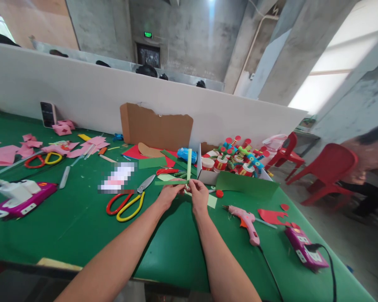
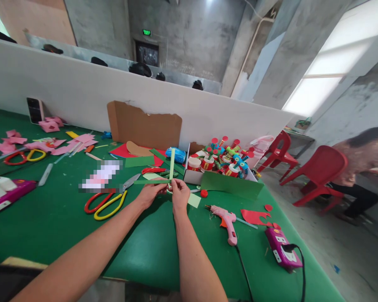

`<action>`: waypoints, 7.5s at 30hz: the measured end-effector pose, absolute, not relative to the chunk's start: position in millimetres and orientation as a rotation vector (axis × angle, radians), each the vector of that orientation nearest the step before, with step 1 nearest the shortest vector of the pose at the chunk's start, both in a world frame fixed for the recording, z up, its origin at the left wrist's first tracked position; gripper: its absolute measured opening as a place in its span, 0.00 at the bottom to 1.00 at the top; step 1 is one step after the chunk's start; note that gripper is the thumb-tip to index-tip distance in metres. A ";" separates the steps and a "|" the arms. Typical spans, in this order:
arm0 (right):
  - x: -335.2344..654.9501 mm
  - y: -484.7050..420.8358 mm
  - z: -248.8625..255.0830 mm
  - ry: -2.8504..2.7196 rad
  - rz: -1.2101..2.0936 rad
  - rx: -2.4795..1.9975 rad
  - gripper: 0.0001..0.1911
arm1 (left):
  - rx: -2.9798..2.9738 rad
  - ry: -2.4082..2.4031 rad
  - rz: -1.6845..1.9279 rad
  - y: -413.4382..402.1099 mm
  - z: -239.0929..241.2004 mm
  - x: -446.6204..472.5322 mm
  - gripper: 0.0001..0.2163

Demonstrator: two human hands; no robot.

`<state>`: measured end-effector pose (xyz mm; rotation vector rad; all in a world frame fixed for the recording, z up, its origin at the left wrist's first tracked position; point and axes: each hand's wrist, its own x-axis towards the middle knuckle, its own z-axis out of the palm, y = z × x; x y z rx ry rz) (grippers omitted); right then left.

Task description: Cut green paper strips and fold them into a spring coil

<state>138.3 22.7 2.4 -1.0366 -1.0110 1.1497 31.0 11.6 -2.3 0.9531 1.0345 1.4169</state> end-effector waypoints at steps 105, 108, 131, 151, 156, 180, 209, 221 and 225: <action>176.9 47.8 1.9 -0.683 0.945 -0.974 0.17 | 0.919 1.139 1.477 18.3 -2.4 20.6 0.16; 162.9 41.5 -3.8 -0.839 1.262 -1.016 0.16 | 0.927 1.066 1.440 16.9 -1.3 22.6 0.18; 139.1 23.4 1.4 -0.846 1.555 -0.917 0.15 | 0.973 1.122 1.452 14.4 -2.1 26.9 0.13; 141.3 25.8 -2.2 -1.024 1.083 -1.080 0.14 | 1.021 1.050 1.409 9.2 2.8 30.4 0.14; 138.0 24.8 -3.4 -0.993 1.155 -1.037 0.14 | 0.960 1.060 1.445 9.7 2.5 31.3 0.15; 140.2 27.6 -4.4 -0.985 1.410 -0.956 0.15 | 1.025 1.210 1.483 12.6 1.0 27.4 0.12; 139.6 25.4 0.7 -0.903 1.377 -0.991 0.17 | 0.955 1.106 1.422 14.9 -1.3 28.2 0.19; 136.5 20.9 0.0 -0.952 1.411 -1.022 0.17 | 0.964 1.129 1.519 15.7 -5.1 27.3 0.19; 135.0 23.1 -2.8 -0.905 1.359 -1.021 0.17 | 0.973 1.097 1.427 14.8 -3.4 30.1 0.19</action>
